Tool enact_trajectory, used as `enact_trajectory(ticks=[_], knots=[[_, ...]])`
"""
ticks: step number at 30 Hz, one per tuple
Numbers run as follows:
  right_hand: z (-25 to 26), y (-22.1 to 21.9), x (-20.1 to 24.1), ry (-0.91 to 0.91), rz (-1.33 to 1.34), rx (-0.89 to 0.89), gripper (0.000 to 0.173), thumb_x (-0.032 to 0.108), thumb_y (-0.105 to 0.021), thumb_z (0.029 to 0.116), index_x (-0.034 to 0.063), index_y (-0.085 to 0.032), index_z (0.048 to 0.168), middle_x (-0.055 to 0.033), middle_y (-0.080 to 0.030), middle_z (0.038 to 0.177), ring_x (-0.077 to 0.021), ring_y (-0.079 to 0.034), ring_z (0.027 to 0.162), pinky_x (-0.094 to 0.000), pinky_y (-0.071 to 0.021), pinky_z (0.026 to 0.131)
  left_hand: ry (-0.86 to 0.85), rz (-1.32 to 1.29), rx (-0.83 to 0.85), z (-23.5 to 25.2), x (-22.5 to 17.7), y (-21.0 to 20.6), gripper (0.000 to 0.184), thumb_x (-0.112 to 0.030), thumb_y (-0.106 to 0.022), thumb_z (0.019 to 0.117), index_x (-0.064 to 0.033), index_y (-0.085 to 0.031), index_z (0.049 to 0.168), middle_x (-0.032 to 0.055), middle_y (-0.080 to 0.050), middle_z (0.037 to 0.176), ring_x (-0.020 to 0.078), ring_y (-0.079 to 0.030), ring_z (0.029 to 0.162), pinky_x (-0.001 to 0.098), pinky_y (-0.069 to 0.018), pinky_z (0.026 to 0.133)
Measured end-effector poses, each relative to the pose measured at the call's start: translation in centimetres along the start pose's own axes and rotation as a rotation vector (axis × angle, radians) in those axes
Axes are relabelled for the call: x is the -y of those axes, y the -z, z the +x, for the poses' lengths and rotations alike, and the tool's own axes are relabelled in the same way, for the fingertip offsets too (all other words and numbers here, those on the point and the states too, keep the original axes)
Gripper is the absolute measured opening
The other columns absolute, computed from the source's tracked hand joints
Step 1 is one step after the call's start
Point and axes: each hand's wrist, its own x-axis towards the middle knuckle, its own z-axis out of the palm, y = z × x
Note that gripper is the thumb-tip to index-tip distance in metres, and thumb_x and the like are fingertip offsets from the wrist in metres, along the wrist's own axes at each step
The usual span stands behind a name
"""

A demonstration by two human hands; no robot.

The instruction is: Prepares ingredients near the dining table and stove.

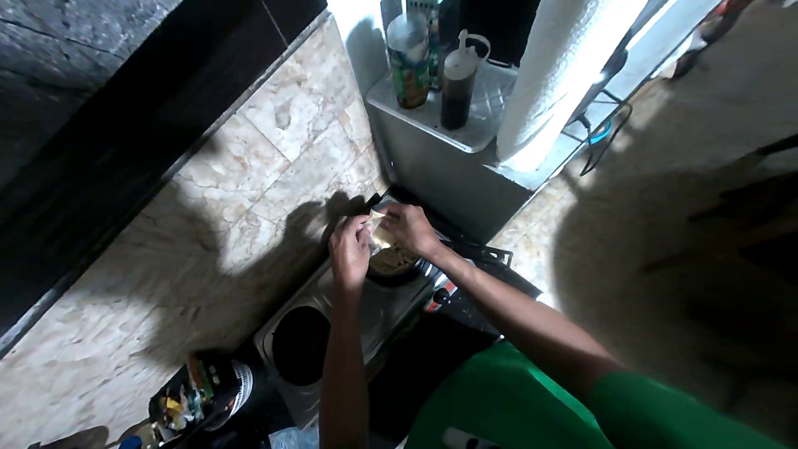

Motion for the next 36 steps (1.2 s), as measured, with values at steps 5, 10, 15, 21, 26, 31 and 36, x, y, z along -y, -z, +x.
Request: enact_trajectory(ticks=[5, 10, 15, 21, 26, 31, 36], knots=[[0.2, 0.7, -1.4, 0.047, 0.070, 0.095, 0.013, 0.022, -0.069, 0.0992, 0.0181, -0.073, 0.112, -0.0051, -0.072, 0.094, -0.0192, -0.069, 0.075, -0.0450, -0.0595, 0.068, 0.089, -0.084, -0.024, 0.4, 0.8, 0.2, 0.021, -0.020, -0.052, 0.1069, -0.0072, -0.064, 0.119, 0.0124, -0.067, 0.113, 0.0249, -0.067, 0.100, 0.0478, -0.0571, 0.090], [0.3, 1.6, -2.2, 0.103, 0.124, 0.188, 0.011, 0.022, -0.070, 0.0987, 0.0152, -0.072, 0.107, -0.0051, -0.070, 0.088, -0.0174, -0.066, 0.071, -0.0403, -0.0580, 0.065, 0.069, -0.269, -0.072, 0.5, 2.7, -0.4, 0.026, -0.005, -0.051, 0.1029, -0.0089, -0.052, 0.128, 0.0100, -0.068, 0.107, 0.0216, -0.069, 0.087, 0.0432, -0.0601, 0.077], [0.2, 1.9, -2.1, 0.084, 0.115, 0.239, 0.009, 0.022, -0.070, 0.0987, 0.0148, -0.073, 0.104, -0.0051, -0.069, 0.084, -0.0169, -0.064, 0.068, -0.0392, -0.0561, 0.062, 0.023, -0.173, -0.019, 0.7, 2.2, 0.2, 0.034, 0.003, -0.044, 0.0995, -0.0118, -0.071, 0.113, 0.0085, -0.066, 0.121, 0.0220, -0.065, 0.100, 0.0450, -0.0556, 0.086], [-0.1, 3.0, -2.2, 0.117, 0.144, 0.265, 0.013, 0.017, -0.070, 0.0984, 0.0142, -0.072, 0.111, -0.0057, -0.070, 0.090, -0.0173, -0.065, 0.072, -0.0381, -0.0580, 0.066, 0.135, -0.357, 0.077, 0.3, 2.1, -0.1, 0.041, -0.035, -0.052, 0.1065, -0.0196, -0.053, 0.145, 0.0106, -0.067, 0.119, 0.0224, -0.067, 0.097, 0.0433, -0.0575, 0.081], [0.9, 4.2, -1.3, 0.260, 0.042, 0.339, 0.017, 0.011, -0.068, 0.0984, 0.0131, -0.071, 0.115, -0.0044, -0.073, 0.100, -0.0146, -0.068, 0.080, -0.0348, -0.0598, 0.071, 0.104, -0.448, 0.043, -2.4, 1.4, -0.1, 0.019, -0.021, -0.071, 0.0979, -0.0070, -0.070, 0.111, 0.0112, -0.068, 0.117, 0.0213, -0.070, 0.097, 0.0408, -0.0620, 0.083], [3.7, 3.2, -1.4, 0.337, 0.007, 0.438, 0.021, 0.015, -0.069, 0.0980, 0.0074, -0.071, 0.117, -0.0062, -0.071, 0.099, -0.0121, -0.067, 0.080, -0.0352, -0.0588, 0.076, -0.006, -0.527, -0.045, 0.2, 3.4, -1.3, 0.019, -0.016, -0.070, 0.0971, 0.0019, -0.073, 0.104, 0.0129, -0.074, 0.096, 0.0186, -0.071, 0.087, 0.0403, -0.0600, 0.084], [2.9, 2.2, 0.4, 0.215, -0.183, 0.308, 0.045, 0.026, -0.078, 0.0927, 0.0118, -0.063, 0.132, -0.0185, -0.070, 0.115, -0.0327, -0.070, 0.094, -0.0586, -0.0566, 0.084, 0.172, -0.627, -0.053, -0.6, 2.7, 0.1, 0.021, -0.015, -0.067, 0.1000, 0.0036, -0.072, 0.108, 0.0162, -0.074, 0.102, 0.0216, -0.072, 0.094, 0.0422, -0.0599, 0.090]])
